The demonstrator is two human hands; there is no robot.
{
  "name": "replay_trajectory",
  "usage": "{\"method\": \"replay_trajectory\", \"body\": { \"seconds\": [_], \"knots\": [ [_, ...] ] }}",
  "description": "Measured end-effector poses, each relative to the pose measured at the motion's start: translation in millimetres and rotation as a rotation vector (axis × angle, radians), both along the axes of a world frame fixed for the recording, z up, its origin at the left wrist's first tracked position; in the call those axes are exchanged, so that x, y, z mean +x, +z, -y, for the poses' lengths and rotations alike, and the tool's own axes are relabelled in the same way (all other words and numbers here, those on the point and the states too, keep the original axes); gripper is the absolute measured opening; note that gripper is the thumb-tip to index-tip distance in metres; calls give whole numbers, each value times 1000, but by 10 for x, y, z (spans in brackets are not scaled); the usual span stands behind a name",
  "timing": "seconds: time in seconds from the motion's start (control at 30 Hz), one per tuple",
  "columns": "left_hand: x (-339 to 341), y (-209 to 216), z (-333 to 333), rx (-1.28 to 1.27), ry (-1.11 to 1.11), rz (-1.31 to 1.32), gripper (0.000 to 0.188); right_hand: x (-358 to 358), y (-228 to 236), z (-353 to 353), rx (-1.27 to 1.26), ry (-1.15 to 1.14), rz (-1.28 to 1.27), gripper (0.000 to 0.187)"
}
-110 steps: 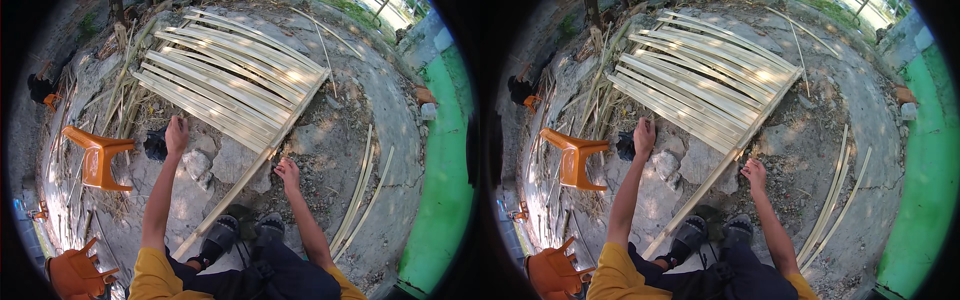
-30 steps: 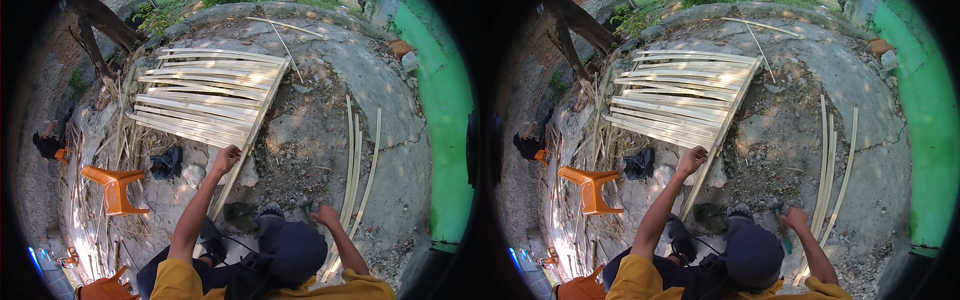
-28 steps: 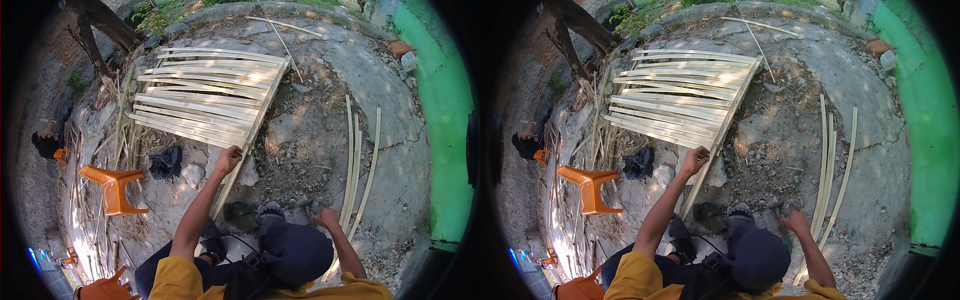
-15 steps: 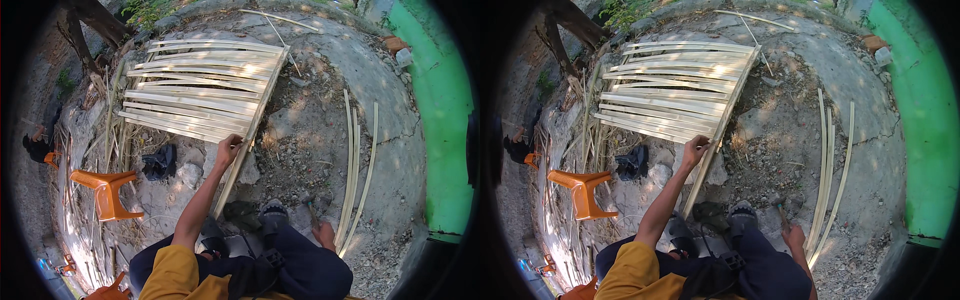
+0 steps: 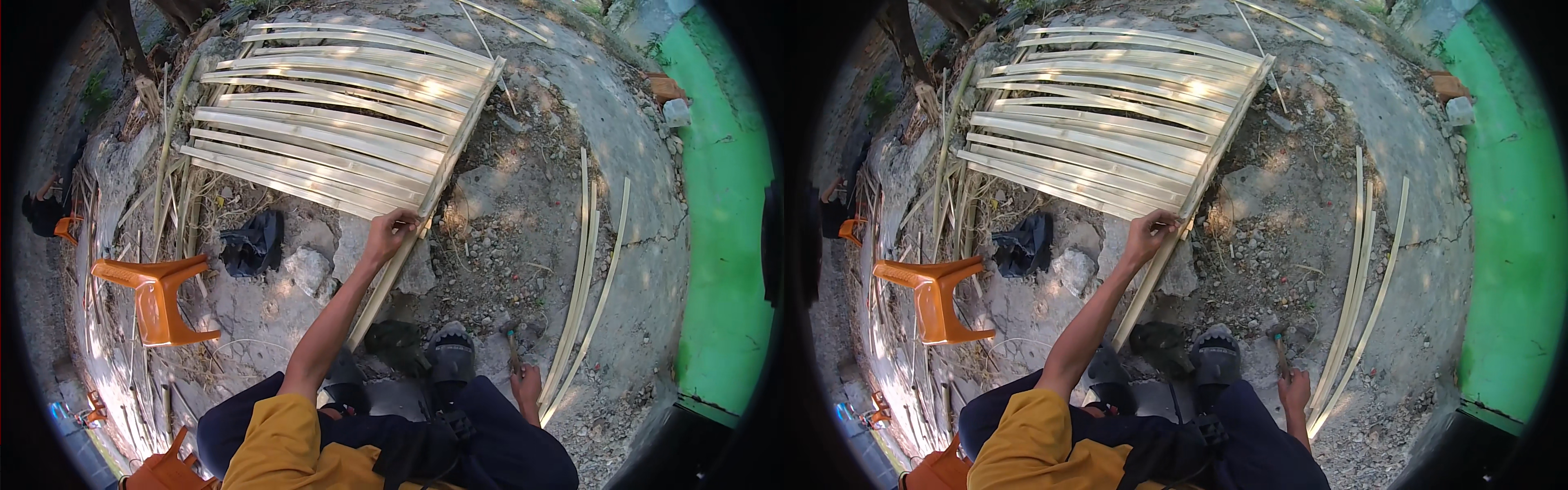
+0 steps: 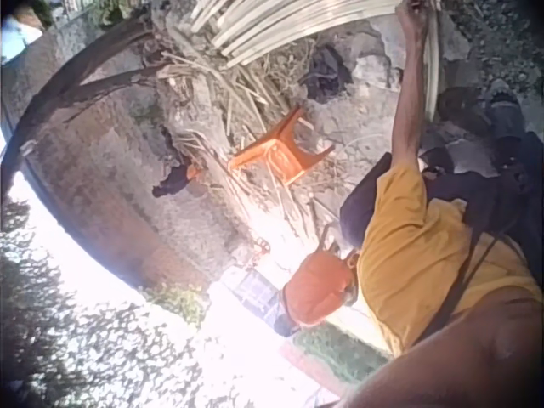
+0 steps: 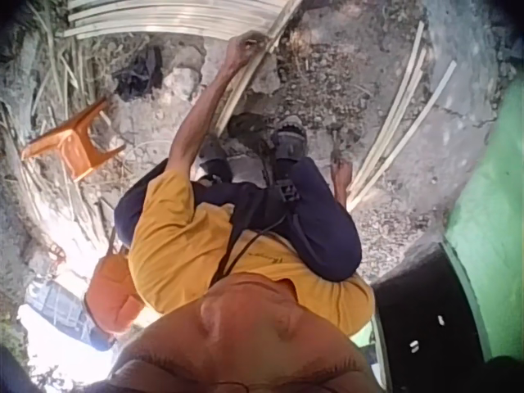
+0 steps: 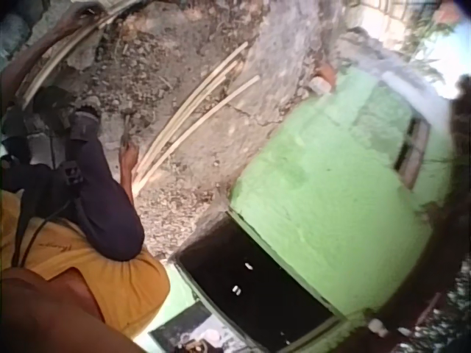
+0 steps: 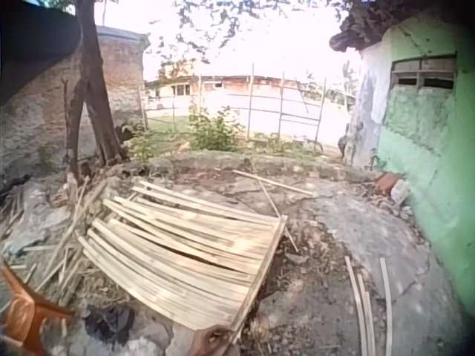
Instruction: The person hammers a nail into a horizontal bamboo strip to secure it to a vertical bamboo frame, then picks up another bamboo strip and hammers a nail into it to continue building a panel.
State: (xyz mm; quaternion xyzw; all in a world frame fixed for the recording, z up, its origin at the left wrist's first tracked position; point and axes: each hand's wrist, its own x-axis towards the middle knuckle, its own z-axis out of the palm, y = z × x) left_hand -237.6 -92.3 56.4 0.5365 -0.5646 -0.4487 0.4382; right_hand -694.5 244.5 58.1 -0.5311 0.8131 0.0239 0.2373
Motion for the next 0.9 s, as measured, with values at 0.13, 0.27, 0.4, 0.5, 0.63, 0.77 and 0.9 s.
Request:
{"method": "replay_trajectory", "body": {
  "seconds": [0.13, 0.27, 0.4, 0.5, 0.63, 0.77, 0.9],
  "knots": [
    [-20, 49, -42, -90, 0, 47, 30, 6, 4, 9, 21, 1, -6, 36],
    [6, 21, -59, -198, -29, 132, 34, 33, 43, 60, 57, 11, -23, 35],
    [40, -40, -95, -230, -36, 182, 35, 34, 51, 54, 60, 42, -16, 37],
    [14, -61, -120, -239, -4, 163, 34, 79, 76, 52, 56, 52, -34, 37],
    [-52, -53, -130, -204, 7, 125, 36, 104, 166, 22, -18, 113, -83, 33],
    [-32, -134, -153, -266, 34, 178, 37, 266, 385, 177, -58, 22, 71, 25],
    [-111, -169, -161, -337, 97, 195, 35, 458, 671, 463, -85, -23, 254, 21]
  ]
}}
